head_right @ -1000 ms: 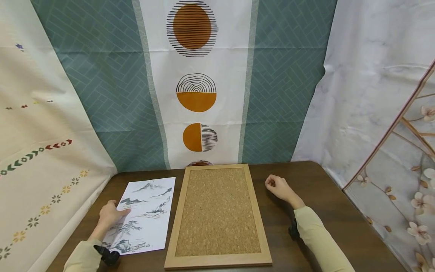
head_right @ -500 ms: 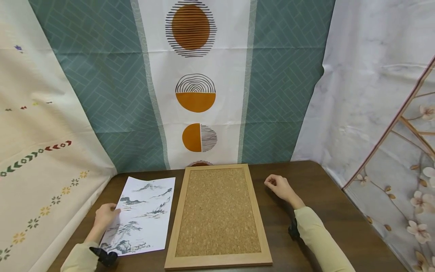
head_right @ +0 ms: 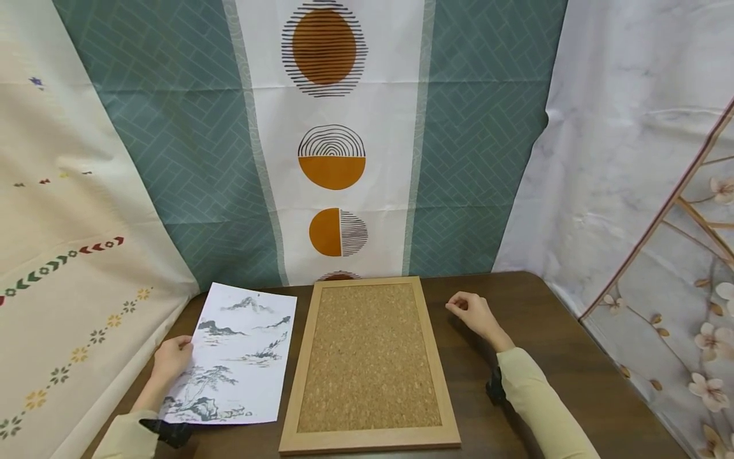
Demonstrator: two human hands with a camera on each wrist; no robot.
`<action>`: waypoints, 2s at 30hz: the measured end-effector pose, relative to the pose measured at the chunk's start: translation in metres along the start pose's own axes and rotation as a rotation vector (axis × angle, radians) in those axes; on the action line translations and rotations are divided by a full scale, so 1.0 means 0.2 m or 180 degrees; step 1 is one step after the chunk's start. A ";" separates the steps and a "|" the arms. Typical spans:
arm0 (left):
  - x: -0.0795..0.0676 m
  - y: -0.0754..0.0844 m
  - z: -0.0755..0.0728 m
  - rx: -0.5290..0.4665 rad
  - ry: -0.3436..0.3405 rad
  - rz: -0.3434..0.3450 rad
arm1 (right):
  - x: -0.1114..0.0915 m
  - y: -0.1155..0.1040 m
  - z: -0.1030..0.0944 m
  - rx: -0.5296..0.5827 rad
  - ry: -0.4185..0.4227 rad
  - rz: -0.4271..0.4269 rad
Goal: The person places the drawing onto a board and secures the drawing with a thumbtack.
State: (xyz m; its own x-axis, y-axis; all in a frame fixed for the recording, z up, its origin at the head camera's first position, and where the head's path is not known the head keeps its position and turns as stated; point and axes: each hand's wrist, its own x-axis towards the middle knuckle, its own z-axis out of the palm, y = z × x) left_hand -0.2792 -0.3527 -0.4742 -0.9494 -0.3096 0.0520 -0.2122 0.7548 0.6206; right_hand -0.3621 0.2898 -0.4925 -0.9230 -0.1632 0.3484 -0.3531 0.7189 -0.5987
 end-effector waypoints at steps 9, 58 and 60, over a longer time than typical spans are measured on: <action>0.00 0.00 -0.01 -0.0110 0.0029 -0.0046 | -0.02 0.01 0.00 0.0129 -0.0139 0.0111; -0.04 0.13 0.21 -0.2547 -0.0984 -0.0507 | 0.04 -0.06 0.06 0.0393 0.0080 0.0110; -0.04 0.14 0.23 -0.2607 -0.1030 -0.0490 | 0.04 -0.07 0.06 0.0416 0.0070 0.0122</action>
State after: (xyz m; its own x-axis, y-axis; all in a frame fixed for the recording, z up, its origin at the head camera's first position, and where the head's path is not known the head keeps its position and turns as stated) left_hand -0.2889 -0.3031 -0.4926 -0.9692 -0.1015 -0.2245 -0.2285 0.0304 0.9731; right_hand -0.3664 0.2704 -0.4906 -0.9332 -0.1214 0.3384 -0.3359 0.6298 -0.7003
